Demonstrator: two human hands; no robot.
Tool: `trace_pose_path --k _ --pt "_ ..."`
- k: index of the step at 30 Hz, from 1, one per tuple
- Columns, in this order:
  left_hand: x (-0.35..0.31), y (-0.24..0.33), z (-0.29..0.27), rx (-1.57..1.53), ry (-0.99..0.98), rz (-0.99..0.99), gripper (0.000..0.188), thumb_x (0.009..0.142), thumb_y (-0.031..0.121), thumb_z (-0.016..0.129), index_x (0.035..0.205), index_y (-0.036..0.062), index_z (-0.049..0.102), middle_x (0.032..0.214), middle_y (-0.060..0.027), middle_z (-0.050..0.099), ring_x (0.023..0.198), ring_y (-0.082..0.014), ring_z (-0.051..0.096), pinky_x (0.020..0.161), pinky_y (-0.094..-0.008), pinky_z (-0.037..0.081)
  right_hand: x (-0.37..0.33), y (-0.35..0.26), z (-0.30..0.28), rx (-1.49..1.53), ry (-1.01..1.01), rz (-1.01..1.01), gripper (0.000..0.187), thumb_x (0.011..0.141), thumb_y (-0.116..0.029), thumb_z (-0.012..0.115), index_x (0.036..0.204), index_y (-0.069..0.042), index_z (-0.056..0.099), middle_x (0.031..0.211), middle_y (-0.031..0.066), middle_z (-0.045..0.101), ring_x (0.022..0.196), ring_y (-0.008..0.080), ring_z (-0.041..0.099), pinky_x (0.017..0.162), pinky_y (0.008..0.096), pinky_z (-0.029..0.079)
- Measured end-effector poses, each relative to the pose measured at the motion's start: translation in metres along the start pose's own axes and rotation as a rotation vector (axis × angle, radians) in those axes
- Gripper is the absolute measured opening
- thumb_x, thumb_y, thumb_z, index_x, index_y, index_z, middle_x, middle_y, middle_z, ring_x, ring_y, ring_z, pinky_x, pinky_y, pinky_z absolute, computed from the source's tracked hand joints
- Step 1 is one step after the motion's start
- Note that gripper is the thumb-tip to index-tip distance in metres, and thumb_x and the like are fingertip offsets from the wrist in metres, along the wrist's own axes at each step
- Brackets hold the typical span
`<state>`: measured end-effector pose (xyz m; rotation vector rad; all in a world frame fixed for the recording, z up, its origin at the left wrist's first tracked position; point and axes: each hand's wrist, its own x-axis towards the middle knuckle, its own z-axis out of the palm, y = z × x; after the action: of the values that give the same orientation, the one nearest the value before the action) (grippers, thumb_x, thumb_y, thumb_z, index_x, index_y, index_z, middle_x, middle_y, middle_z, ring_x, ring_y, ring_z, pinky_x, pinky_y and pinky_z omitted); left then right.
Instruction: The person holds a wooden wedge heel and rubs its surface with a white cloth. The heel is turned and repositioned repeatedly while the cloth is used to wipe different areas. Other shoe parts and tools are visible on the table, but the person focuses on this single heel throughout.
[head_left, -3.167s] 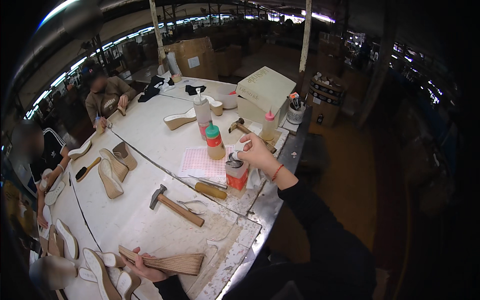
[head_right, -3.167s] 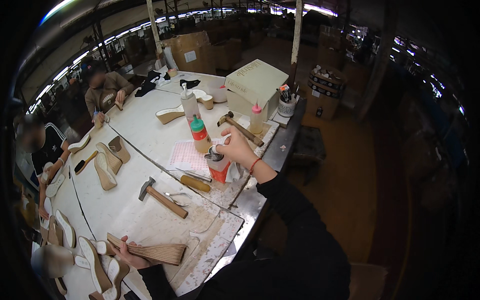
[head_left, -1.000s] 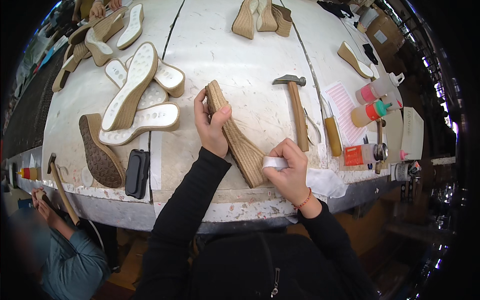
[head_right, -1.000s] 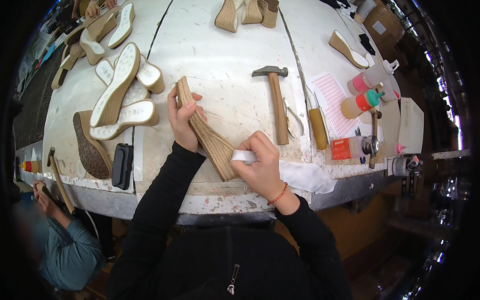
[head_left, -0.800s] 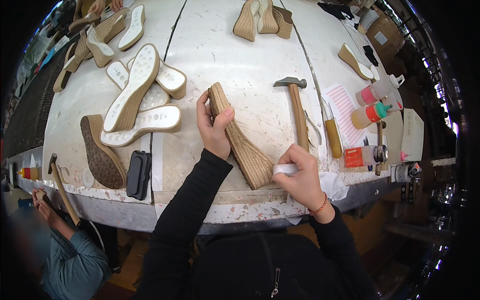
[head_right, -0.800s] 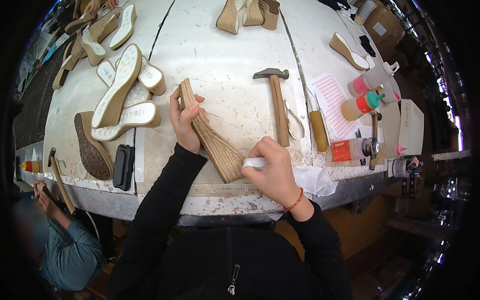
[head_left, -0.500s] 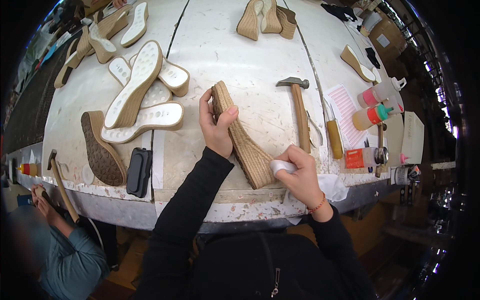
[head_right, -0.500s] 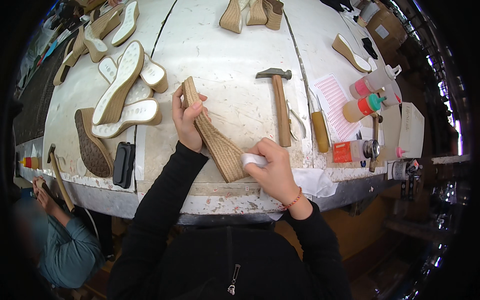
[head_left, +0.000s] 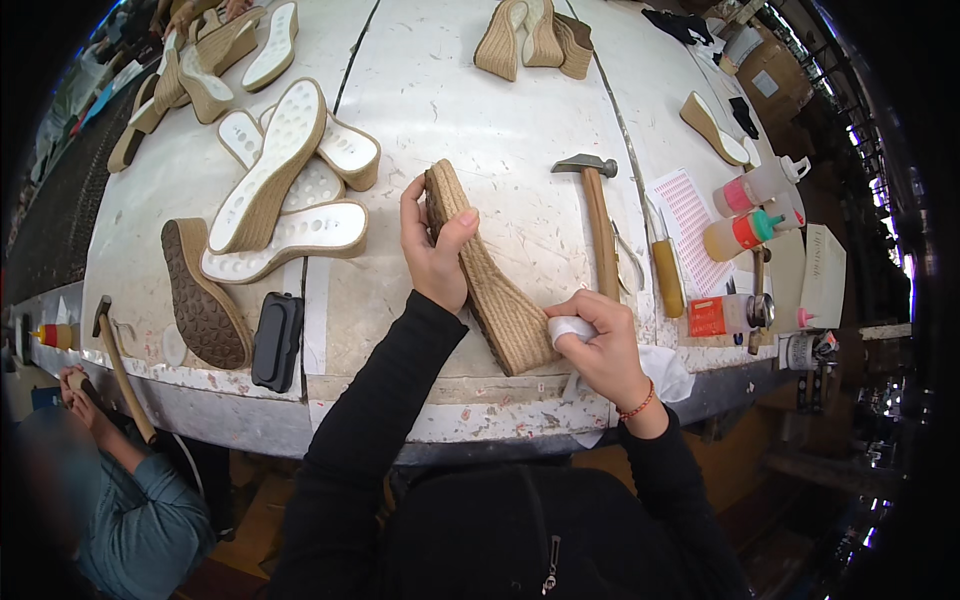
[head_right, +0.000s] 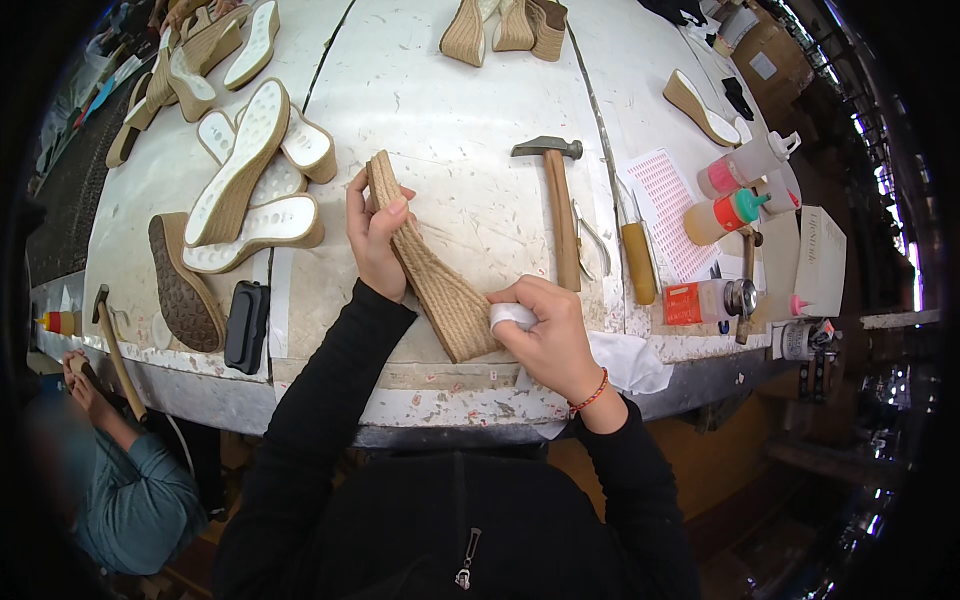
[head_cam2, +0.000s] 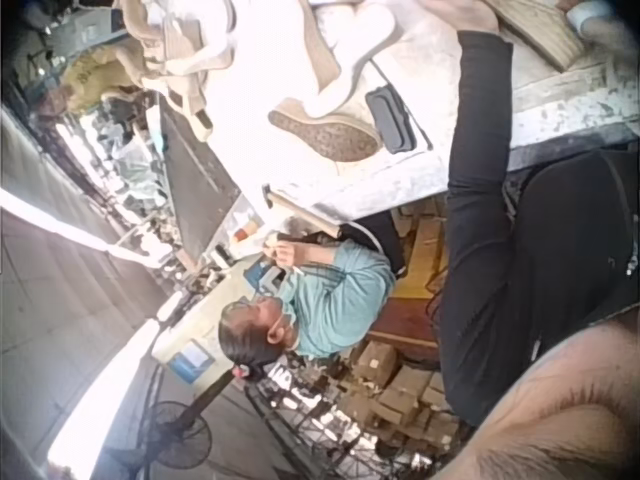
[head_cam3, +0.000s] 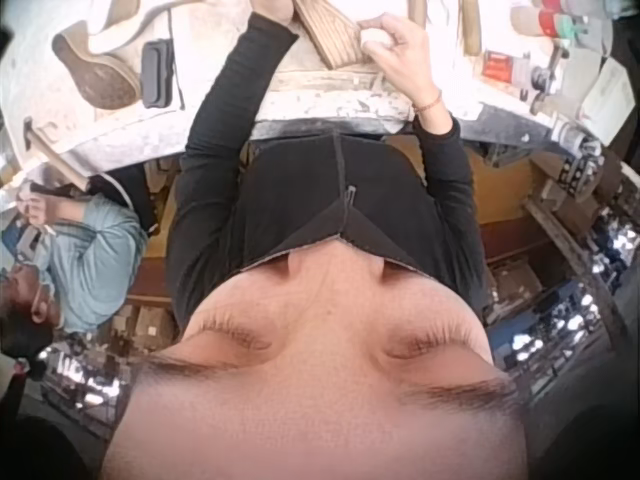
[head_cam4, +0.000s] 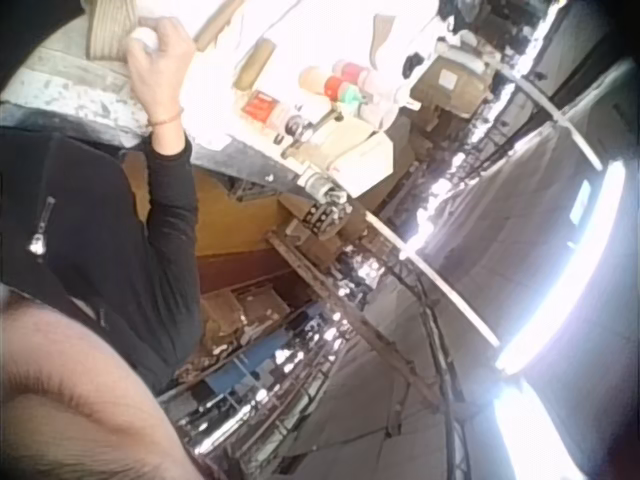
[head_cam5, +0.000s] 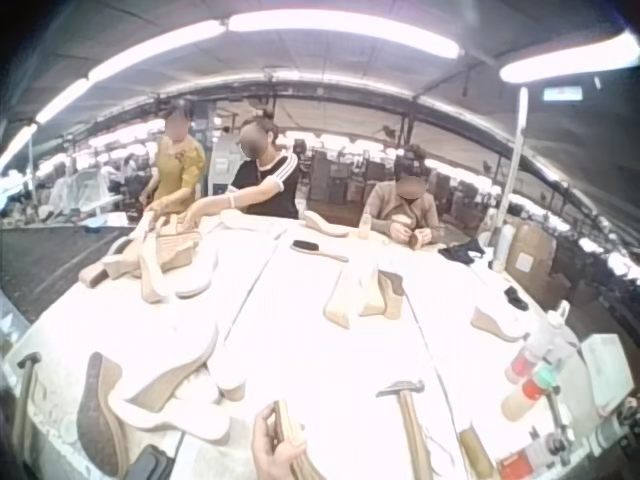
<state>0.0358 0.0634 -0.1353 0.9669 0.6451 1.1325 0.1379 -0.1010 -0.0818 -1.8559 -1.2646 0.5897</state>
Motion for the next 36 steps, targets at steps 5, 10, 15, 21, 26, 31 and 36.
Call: trace_pose_path --k 5,10,15,21,26,31,36 --pt "0.0 -0.004 -0.003 0.019 -0.005 0.009 0.068 0.074 0.025 0.065 0.128 -0.0051 0.038 0.091 -0.008 0.052 0.079 -0.0125 0.05 0.071 -0.0248 0.042 0.0 0.008 0.01 0.013 0.021 0.01 0.015 0.067 -0.004 0.065 0.08 0.003 0.063 0.073 0.0129 0.059 0.066 0.0223 0.057 0.061 0.0295 0.044" --pt "0.0 -0.004 -0.002 0.019 -0.002 0.011 0.068 0.074 0.025 0.065 0.129 -0.0053 0.037 0.091 -0.0081 0.052 0.079 -0.0126 0.05 0.071 -0.025 0.042 0.001 0.007 -0.002 0.025 -0.039 -0.007 0.012 0.068 -0.003 0.065 0.078 0.004 0.06 0.071 0.0112 0.058 0.066 0.0186 0.056 0.061 0.0278 0.044" --pt "0.0 -0.003 -0.002 0.017 -0.007 0.019 0.068 0.075 0.024 0.065 0.129 -0.0049 0.037 0.09 -0.0082 0.052 0.079 -0.0125 0.051 0.071 -0.0249 0.042 -0.001 0.012 0.009 0.264 -0.062 0.186 0.009 0.076 -0.003 0.063 0.082 0.002 0.06 0.073 0.0024 0.058 0.064 0.0056 0.051 0.056 0.0215 0.041" --pt "0.0 -0.001 0.0 0.039 -0.01 0.021 0.066 0.075 0.023 0.065 0.128 -0.0044 0.038 0.089 -0.0076 0.053 0.077 -0.0121 0.051 0.07 -0.0244 0.042 0.003 0.005 0.001 0.231 -0.101 0.267 0.012 0.073 -0.006 0.064 0.08 0.003 0.06 0.073 0.0042 0.06 0.066 0.006 0.053 0.058 0.0229 0.043" --pt "0.0 -0.002 -0.001 0.034 -0.001 0.032 0.065 0.075 0.023 0.065 0.128 -0.0047 0.039 0.09 -0.008 0.053 0.078 -0.0125 0.051 0.071 -0.0245 0.042 0.005 0.01 0.001 0.123 -0.096 0.157 0.013 0.071 -0.007 0.065 0.078 0.003 0.061 0.073 0.0074 0.062 0.065 0.0087 0.055 0.058 0.0249 0.045" --pt "0.001 -0.002 -0.001 0.034 0.001 0.039 0.066 0.075 0.023 0.066 0.128 -0.0054 0.038 0.093 -0.0089 0.053 0.079 -0.0126 0.051 0.071 -0.0251 0.043 -0.002 0.004 -0.003 0.203 -0.007 0.244 0.013 0.069 -0.006 0.065 0.077 0.002 0.06 0.073 0.0083 0.062 0.065 0.0137 0.057 0.061 0.0255 0.046" --pt "0.001 -0.005 -0.002 0.037 0.021 0.036 0.066 0.075 0.023 0.066 0.128 -0.0055 0.038 0.095 -0.0095 0.052 0.081 -0.0129 0.051 0.072 -0.0253 0.043 -0.004 0.006 0.007 0.044 0.073 0.022 0.011 0.068 -0.004 0.065 0.074 0.001 0.057 0.066 0.0042 0.057 0.06 0.0087 0.051 0.055 0.0232 0.041"
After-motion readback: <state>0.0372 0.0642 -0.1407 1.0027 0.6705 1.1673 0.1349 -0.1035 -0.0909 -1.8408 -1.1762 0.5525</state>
